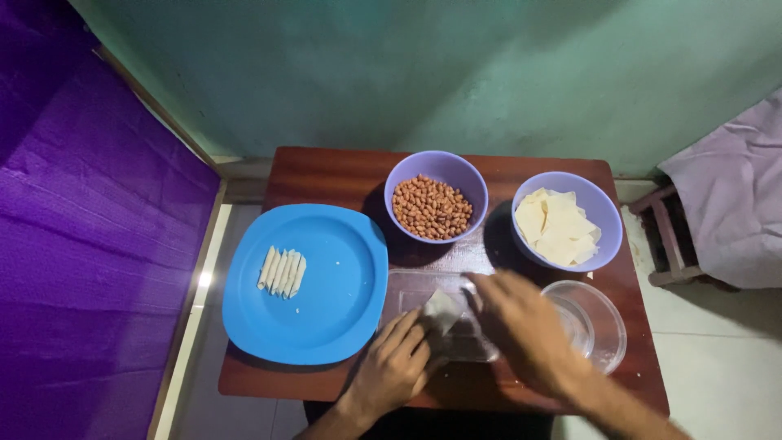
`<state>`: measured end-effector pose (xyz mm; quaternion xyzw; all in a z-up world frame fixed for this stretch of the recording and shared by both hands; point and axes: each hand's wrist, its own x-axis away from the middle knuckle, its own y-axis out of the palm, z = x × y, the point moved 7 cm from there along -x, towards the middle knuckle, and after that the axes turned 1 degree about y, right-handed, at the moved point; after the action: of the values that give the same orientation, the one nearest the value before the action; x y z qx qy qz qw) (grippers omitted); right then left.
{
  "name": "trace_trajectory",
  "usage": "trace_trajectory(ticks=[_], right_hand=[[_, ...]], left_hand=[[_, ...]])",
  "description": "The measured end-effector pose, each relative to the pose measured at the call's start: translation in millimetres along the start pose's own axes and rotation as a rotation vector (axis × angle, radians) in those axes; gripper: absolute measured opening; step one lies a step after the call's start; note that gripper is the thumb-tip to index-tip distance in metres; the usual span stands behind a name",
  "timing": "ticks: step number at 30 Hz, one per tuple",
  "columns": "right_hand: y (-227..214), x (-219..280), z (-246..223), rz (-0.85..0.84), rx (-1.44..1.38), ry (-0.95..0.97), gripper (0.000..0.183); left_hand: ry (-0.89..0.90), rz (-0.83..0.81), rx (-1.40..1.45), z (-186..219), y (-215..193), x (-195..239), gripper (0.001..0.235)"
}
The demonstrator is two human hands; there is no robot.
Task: The person places peanuts onto thin white sheets, rolls them into cylindrical shapes, and places the finished rolls on a blue plate. The process is repeated with additional sheets and peanuts.
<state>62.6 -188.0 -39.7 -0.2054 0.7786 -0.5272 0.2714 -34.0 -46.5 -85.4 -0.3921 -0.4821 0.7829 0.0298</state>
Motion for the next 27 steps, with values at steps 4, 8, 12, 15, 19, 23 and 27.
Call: trace_trajectory(ticks=[4,8,12,15,19,23,27], right_hand=[[-21.1,-75.6,24.1,-0.011,-0.002,-0.045,0.034],[-1.4,-140.0,41.6,-0.254,-0.051,0.031,0.014],[63.0,-172.7,73.3,-0.471,0.045,0.007,0.055],[78.2,-178.3,76.7,-0.517,0.081,0.097,0.058],[85.3,-179.0,82.5,-0.574,0.150,0.036,0.023],[53.2,-194.0,82.1,-0.369,-0.004,-0.105,0.017],[12.0,-200.3,72.0,-0.336,-0.150,-0.040,0.015]], left_hand=[[-0.034,0.018,-0.019,-1.8,-1.3,-2.5,0.025],[-0.065,0.045,-0.022,-5.1,-6.6,-8.6,0.036],[-0.083,0.043,-0.009,-4.8,-6.5,-6.7,0.037],[-0.084,0.039,-0.010,-6.0,-9.6,-8.3,0.035],[-0.073,0.039,0.006,-4.6,-9.4,-6.4,0.037],[-0.068,0.029,0.067,-7.9,-9.3,-9.8,0.032],[-0.059,0.031,0.050,-6.3,-10.5,-10.1,0.033]])
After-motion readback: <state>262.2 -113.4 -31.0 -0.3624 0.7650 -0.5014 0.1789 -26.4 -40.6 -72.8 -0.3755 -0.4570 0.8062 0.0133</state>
